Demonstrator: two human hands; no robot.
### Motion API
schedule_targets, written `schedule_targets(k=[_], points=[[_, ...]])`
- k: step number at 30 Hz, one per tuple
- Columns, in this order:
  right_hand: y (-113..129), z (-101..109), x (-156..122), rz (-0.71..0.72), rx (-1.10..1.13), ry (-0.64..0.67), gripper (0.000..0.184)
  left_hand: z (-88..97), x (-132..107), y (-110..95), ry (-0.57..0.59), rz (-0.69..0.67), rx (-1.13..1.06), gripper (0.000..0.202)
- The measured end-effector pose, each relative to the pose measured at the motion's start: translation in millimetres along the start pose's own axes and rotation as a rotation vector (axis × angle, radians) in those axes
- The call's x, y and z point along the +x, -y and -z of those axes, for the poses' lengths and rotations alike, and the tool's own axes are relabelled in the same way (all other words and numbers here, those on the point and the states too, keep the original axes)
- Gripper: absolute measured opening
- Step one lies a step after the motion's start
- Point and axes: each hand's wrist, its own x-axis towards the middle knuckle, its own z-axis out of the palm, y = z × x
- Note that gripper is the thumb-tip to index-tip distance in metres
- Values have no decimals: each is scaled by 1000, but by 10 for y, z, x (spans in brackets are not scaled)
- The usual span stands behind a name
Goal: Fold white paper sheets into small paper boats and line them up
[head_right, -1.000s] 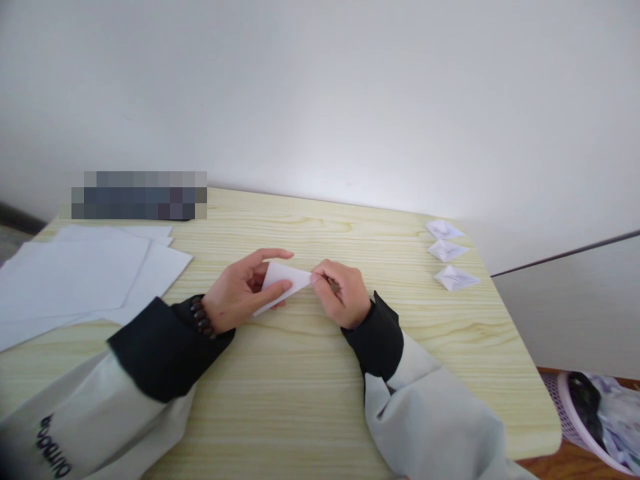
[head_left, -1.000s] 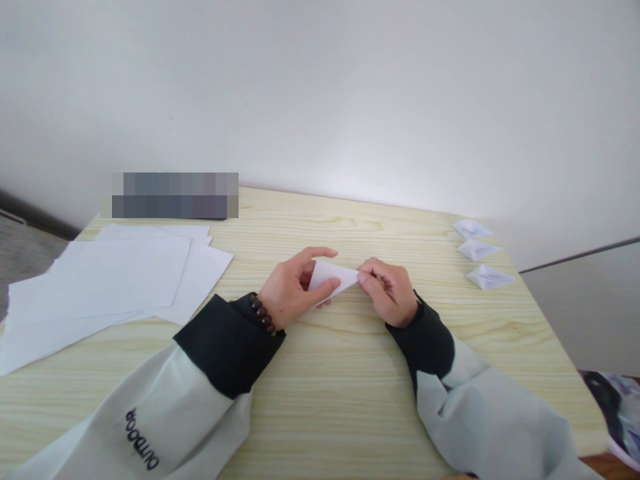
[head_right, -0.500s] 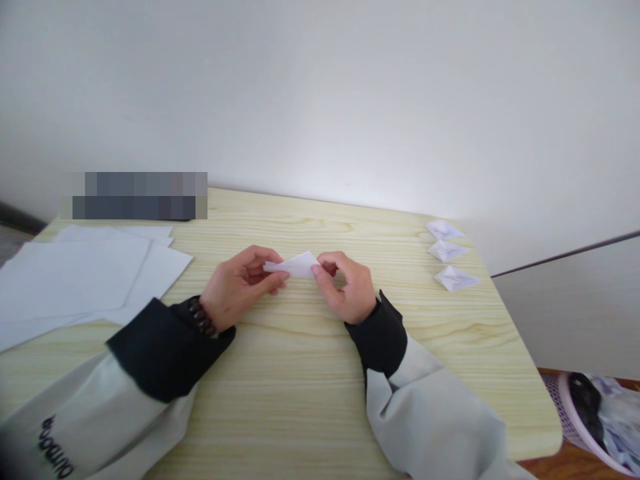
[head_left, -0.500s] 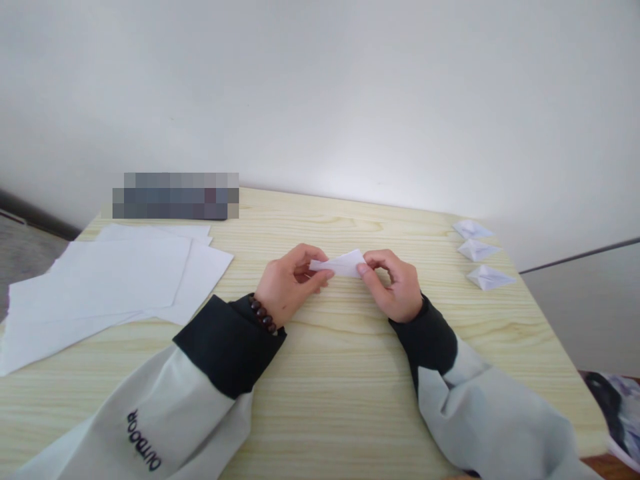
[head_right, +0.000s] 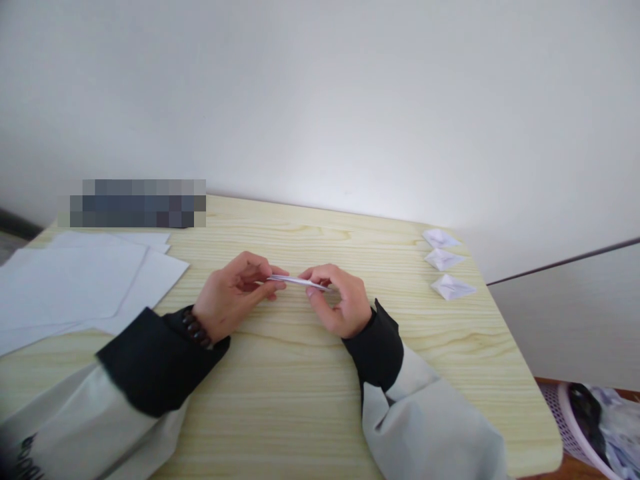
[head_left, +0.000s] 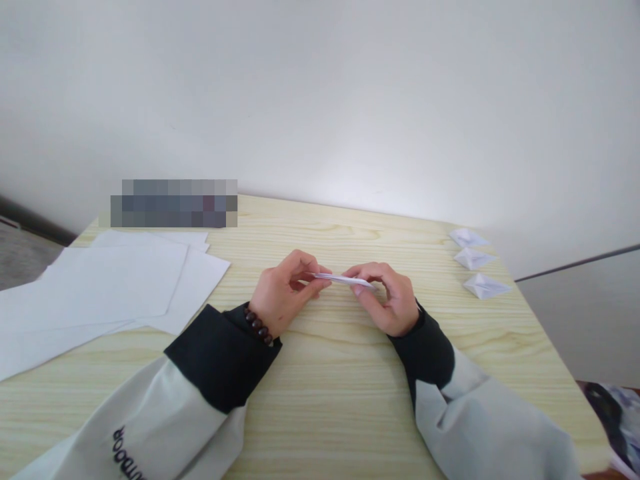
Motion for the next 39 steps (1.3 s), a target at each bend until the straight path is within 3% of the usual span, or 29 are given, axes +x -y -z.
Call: schedule_targets(k=[5,13,17,23,34,39], points=[[6,-2,22,69,-37,52,13,4,-11,-11,28,-16,9,22],[-46,-21,-6,67,-175,-134,23,-3,-11,19,32,-7,-63,25],[-71,-38,-43,34,-70,-110,28,-8,-11,25,19,-2,-87,24],[-53,-14,-58,-50,59,-46,20,10,-28,-68,21,-6,74,21],[-68,0,-66,-78,-53,-91,14,66,51,-115,63,260,-268,41],[-104,3,-90,-52,-12,-86,15,180,111,-94,200,328,-267,35]])
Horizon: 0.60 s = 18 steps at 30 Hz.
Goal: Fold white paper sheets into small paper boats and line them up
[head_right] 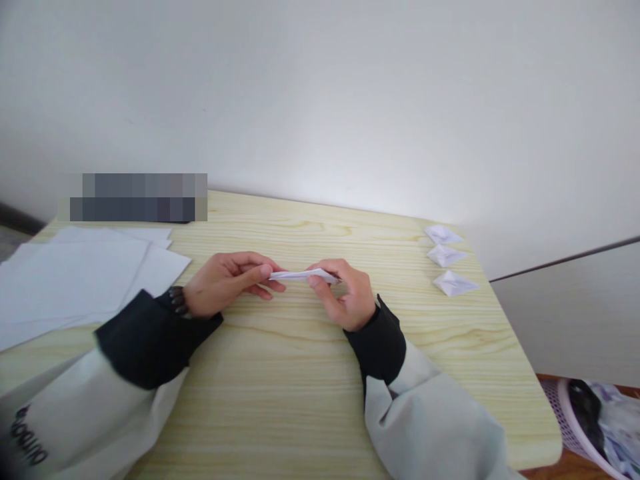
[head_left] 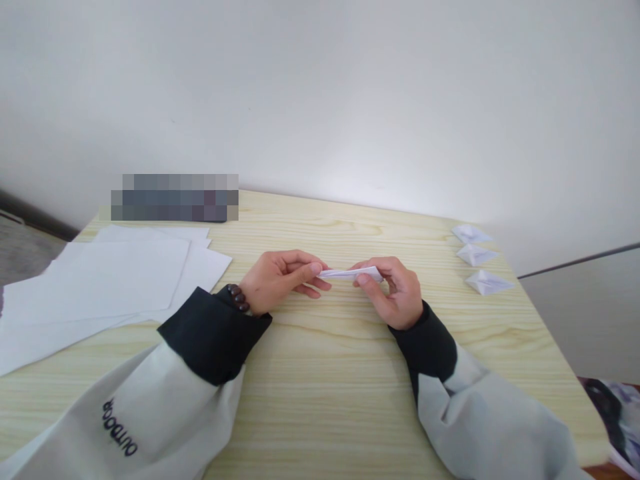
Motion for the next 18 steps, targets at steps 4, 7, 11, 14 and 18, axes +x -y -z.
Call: schedule_targets(k=[4,7,11,14,18], points=[[16,5,24,30,22,1,17,25,6,-21,80,41,44,32],[38,9,47,59,21,6,18,13,3,-32,92,47,57,31],[53,10,58,80,3,11,16,6,2,-15,92,42,62,31],[59,9,63,85,-19,10,13,-5,-3,9,87,30,83,30],[69,14,75,102,-57,23,13,-36,-21,32,86,10,118,30]])
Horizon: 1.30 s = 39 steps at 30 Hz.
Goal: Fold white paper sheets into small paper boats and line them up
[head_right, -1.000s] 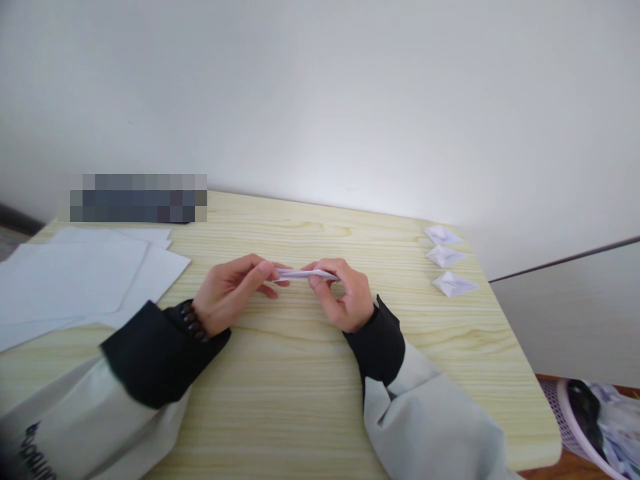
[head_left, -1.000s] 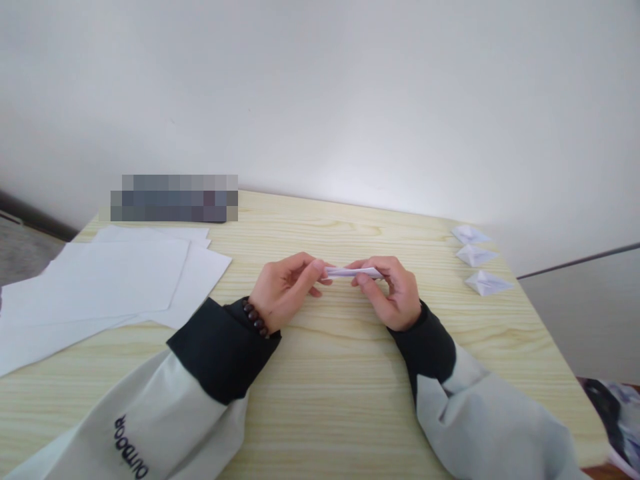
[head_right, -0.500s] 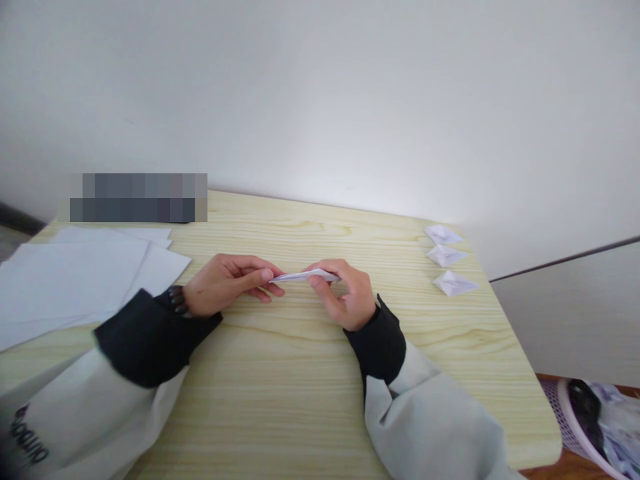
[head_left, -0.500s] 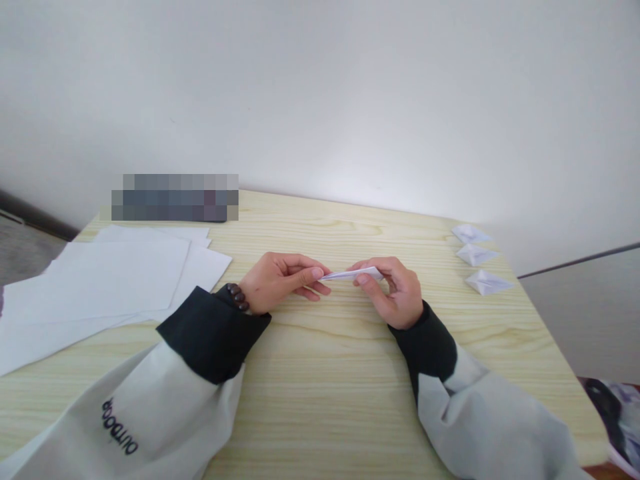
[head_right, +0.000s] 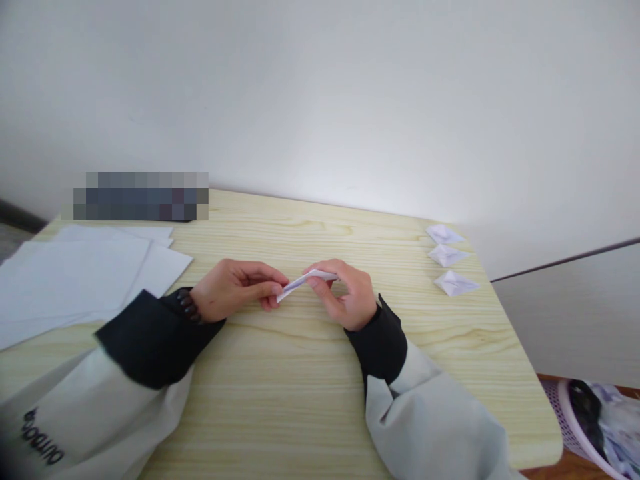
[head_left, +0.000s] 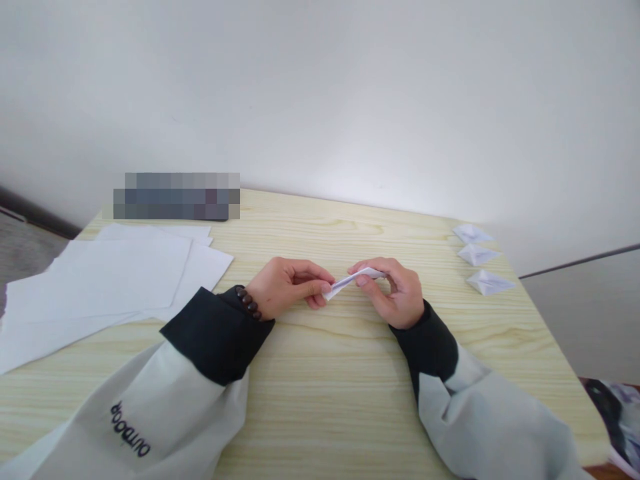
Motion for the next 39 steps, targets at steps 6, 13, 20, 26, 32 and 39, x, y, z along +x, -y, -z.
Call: schedule_targets(k=[6,13,20,26,32,39], points=[[27,18,22,21,-119,15,8,2,-29,48,-11,-119,271,23],[58,9,44,92,-154,58,5,34,-40,86,-109,-419,839,25],[63,2,42,109,-159,53,7,37,-33,43,-90,-436,848,22],[51,-1,33,124,-167,37,8,31,-30,49,-153,-306,749,25],[60,-4,35,116,-166,39,7,30,-29,43,-89,-355,856,24],[44,-22,30,115,-184,28,9,35,-20,48,-114,-416,974,25]])
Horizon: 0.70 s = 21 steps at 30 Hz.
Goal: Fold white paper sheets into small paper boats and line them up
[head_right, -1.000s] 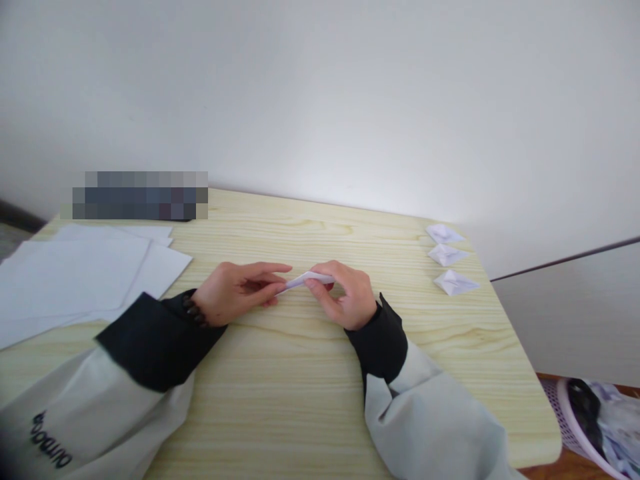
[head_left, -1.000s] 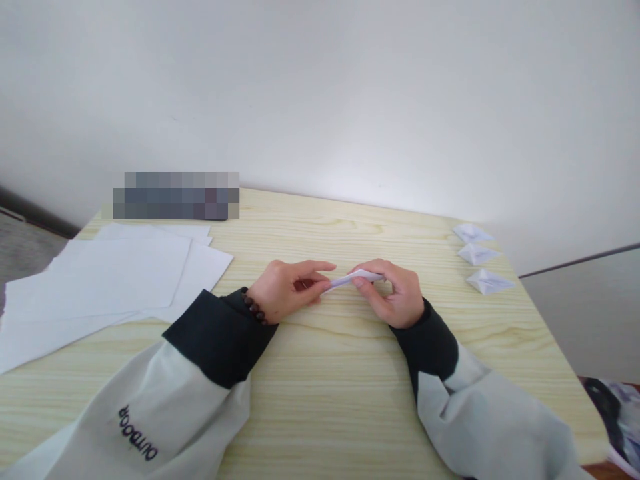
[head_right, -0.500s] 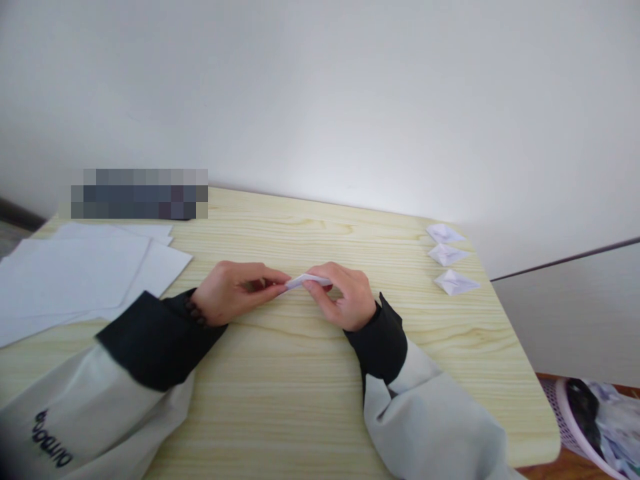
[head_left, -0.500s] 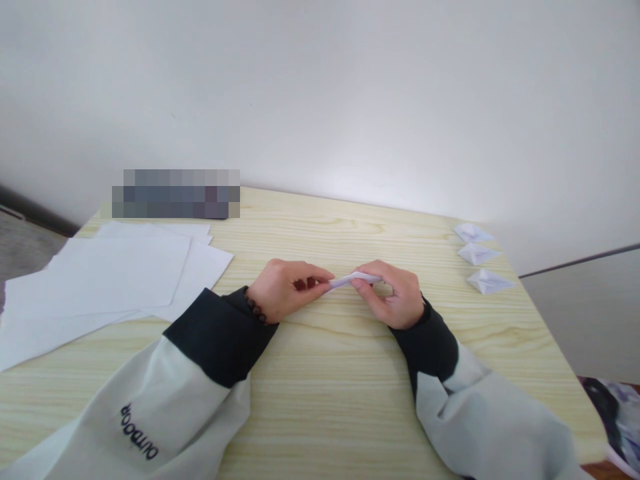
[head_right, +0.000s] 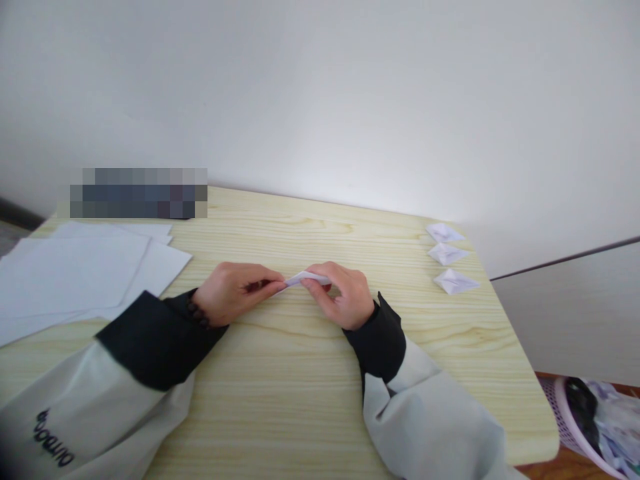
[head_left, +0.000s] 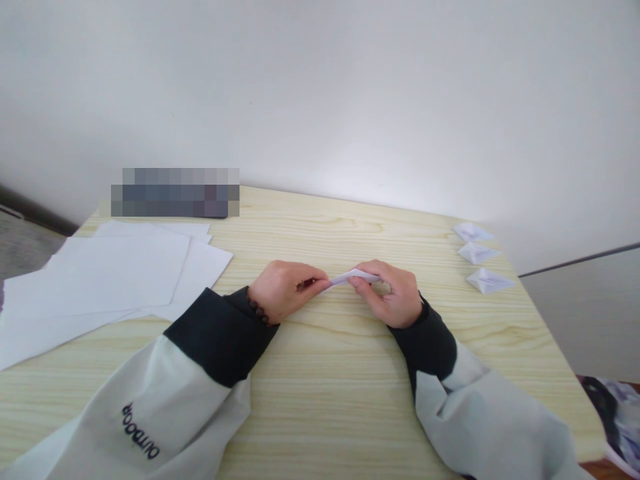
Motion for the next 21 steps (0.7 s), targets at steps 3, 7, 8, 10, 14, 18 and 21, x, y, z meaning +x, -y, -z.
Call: schedule_targets(k=[3,7,8,10,14,18,21], points=[[-2,4,-4,-10,-6,-3,8,7,0,-5,6,29,-22,24],[-3,15,-7,-45,-28,-33,7,30,-10,-21,52,120,-147,27],[-5,17,-9,-61,-33,-44,7,36,-13,-23,59,150,-195,30],[-10,18,-16,-97,-38,-60,7,44,-17,-20,50,187,-273,33],[-21,13,-32,-141,-38,-85,8,38,-9,-1,11,172,-285,35],[-27,9,-37,-133,-17,-77,9,26,1,-11,-45,170,-239,22],[-24,12,-27,-128,13,-51,9,26,-2,-34,-73,161,-232,17]])
